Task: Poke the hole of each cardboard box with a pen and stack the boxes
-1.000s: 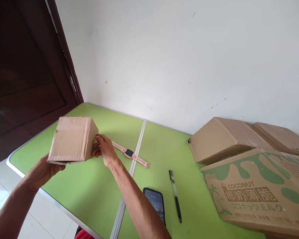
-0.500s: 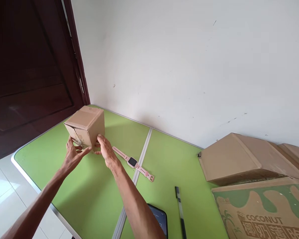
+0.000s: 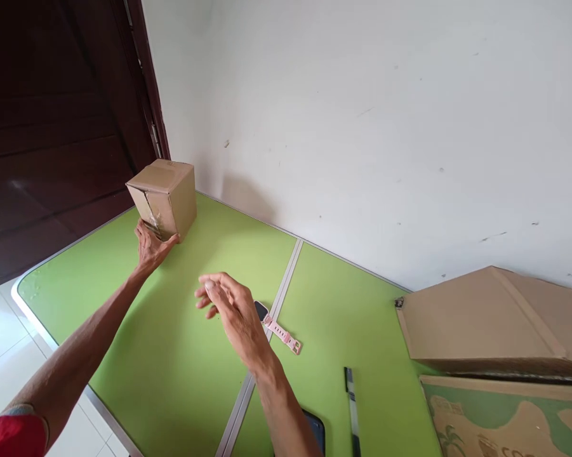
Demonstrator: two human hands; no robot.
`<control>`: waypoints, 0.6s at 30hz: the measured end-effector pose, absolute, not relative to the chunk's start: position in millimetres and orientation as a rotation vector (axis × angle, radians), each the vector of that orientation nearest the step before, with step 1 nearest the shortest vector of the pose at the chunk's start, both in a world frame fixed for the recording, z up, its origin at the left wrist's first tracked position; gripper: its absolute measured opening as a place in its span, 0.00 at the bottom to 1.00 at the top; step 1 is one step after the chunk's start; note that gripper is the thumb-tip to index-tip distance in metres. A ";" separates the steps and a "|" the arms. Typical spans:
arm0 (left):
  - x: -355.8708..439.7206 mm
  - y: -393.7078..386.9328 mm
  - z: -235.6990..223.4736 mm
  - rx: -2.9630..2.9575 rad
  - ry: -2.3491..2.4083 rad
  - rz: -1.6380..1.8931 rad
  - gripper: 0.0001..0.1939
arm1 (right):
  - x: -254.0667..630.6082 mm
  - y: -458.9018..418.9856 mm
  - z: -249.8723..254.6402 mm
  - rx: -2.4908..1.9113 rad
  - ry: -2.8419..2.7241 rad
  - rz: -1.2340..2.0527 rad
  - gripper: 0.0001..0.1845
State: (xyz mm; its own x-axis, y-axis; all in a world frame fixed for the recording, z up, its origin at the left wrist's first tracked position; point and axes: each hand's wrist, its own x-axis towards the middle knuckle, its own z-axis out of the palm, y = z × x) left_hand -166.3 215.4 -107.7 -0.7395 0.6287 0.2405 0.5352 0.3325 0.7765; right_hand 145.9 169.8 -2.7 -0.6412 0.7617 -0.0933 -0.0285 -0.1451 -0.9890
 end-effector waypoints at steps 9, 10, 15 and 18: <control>-235.4 274.4 -95.0 1.110 2.398 1.351 0.65 | 199.7 128.0 -33.9 -1.116 -1.378 1.789 0.28; -239.7 278.0 -94.6 1.115 2.389 1.346 0.64 | 202.8 126.8 -36.2 -1.136 -1.364 1.784 0.29; -252.2 294.7 -95.5 1.092 2.391 1.320 0.63 | 216.3 122.9 -46.5 -1.196 -1.317 1.803 0.30; -257.7 304.8 -95.8 1.079 2.410 1.313 0.59 | 222.0 118.9 -52.4 -1.221 -1.289 1.836 0.29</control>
State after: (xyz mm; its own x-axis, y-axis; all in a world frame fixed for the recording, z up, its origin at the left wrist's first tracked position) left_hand -257.7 304.8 -95.8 -0.7162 0.6779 0.1658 0.5069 0.3420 0.7912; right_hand 222.0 118.9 -52.4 -0.4136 0.8406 -0.3497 0.0439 -0.3653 -0.9299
